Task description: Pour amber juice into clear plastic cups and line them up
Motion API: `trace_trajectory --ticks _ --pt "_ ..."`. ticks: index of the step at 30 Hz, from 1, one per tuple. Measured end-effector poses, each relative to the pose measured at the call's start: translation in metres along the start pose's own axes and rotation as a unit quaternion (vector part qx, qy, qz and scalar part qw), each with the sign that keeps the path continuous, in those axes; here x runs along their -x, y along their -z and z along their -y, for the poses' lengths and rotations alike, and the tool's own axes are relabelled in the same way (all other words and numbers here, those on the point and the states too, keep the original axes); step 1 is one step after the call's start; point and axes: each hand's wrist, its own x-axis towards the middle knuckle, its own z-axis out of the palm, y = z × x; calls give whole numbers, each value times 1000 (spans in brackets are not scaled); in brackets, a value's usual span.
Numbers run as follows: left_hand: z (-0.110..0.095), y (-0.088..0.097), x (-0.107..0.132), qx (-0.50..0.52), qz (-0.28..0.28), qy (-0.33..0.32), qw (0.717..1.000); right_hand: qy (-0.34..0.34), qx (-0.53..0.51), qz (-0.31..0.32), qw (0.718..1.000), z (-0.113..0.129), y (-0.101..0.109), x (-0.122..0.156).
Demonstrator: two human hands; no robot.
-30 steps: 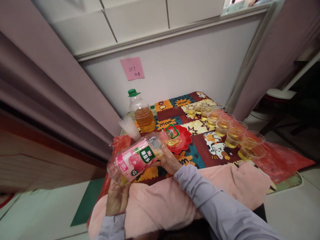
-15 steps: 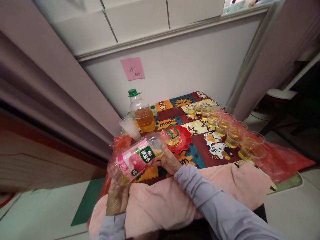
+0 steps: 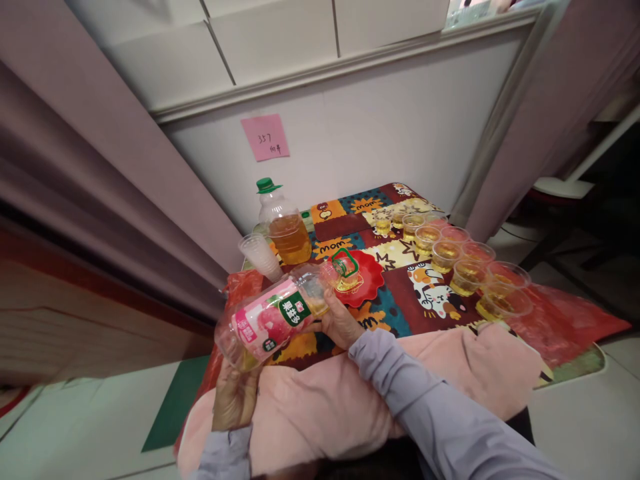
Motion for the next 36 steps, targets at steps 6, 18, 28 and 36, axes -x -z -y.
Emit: trace_trajectory --ticks 6,18,28,36 --pt "-3 -2 2 -13 10 1 1000 -2 6 5 1000 1 0 0" --pt "1 2 -2 -16 4 -1 1000 -1 6 8 1000 2 0 1" --pt "0 1 -1 -20 15 -12 1000 0 9 13 1000 -1 2 -1" --pt "2 2 -2 -11 32 -13 999 -6 8 15 1000 -2 5 -1"
